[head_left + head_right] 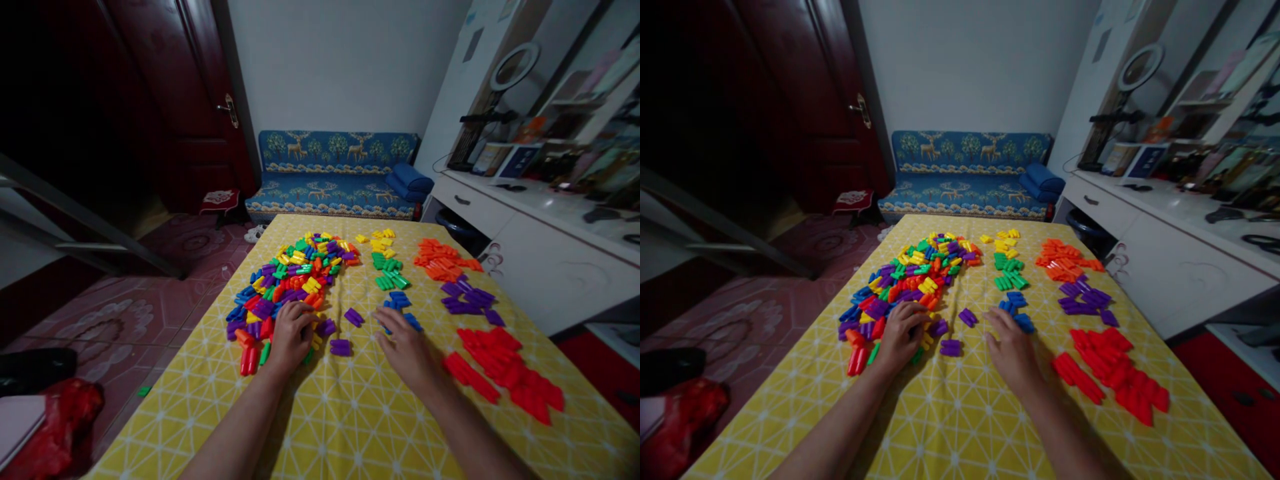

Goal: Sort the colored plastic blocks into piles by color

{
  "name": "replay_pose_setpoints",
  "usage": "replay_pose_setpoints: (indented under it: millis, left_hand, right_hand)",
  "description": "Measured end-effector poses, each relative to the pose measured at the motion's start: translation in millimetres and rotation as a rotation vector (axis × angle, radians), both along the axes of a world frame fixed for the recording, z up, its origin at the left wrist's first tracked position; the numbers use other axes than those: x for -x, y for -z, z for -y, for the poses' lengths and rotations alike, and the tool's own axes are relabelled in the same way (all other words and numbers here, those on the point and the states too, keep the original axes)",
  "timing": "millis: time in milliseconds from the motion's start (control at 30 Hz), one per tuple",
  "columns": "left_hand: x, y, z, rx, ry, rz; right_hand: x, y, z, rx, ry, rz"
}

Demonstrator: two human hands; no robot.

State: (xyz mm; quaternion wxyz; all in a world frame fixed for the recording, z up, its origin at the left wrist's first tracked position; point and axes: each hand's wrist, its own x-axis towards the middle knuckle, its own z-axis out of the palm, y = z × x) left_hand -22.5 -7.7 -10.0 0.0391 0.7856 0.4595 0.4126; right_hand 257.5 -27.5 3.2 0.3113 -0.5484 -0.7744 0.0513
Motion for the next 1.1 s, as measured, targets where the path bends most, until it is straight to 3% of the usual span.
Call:
replay_pose_setpoints:
  millis: [100, 200, 333, 433, 600, 733, 833, 900, 1000, 1100]
  left_hand:
    - [0.0, 0.2, 0.4, -0.001, -0.001, -0.004]
    - [0.2, 0.2, 0.2, 0.000, 0.002, 0.000]
    - [0.0, -0.6, 0.3, 0.007, 0.003, 0.008]
    - [-0.5, -2.1, 1.1, 0.015, 0.004, 0.017]
    - [-0.8, -3.2, 1.9, 0.029, 0.001, 0.023]
    - [-0.2, -1.5, 1.5, 0.042, -0.005, 0.010]
    - [0.1, -0.6, 1.2, 0.046, -0.005, 0.002]
    - [0.1, -0.6, 0.8, 0.035, -0.005, -0.001]
    - [0.0, -0.6, -0.6, 0.012, -0.003, -0.004]
    - [-0.3, -0.6, -1.7, 0.005, 0.003, -0.008]
  right_hand:
    - [44.5, -1.2, -3.3, 0.114, -0.059, 0.018]
    - [62.9, -0.9, -11.6, 0.176, -0.028, 0.055]
    - [68.5, -6.0, -13.9, 0.117, -0.015, -0.073]
    - [70.9, -13.2, 0.6, 0.089, -0.066, -0.148]
    - [76.1, -17.6, 30.7, 0.249, -0.163, 0.130]
    - [72.7, -14.9, 28.5, 0.228, -0.169, 0.090]
    - [43.2, -13.5, 3.7, 0.105, -0.040, -0.123]
    - [4.8, -12.8, -21.3, -0.006, 0.123, -0.222]
    - [-69.8, -10.2, -60.1, -0.090, 0.346, -0.155]
    - [-136.3, -4.6, -87.2, -0.063, 0.534, -0.029]
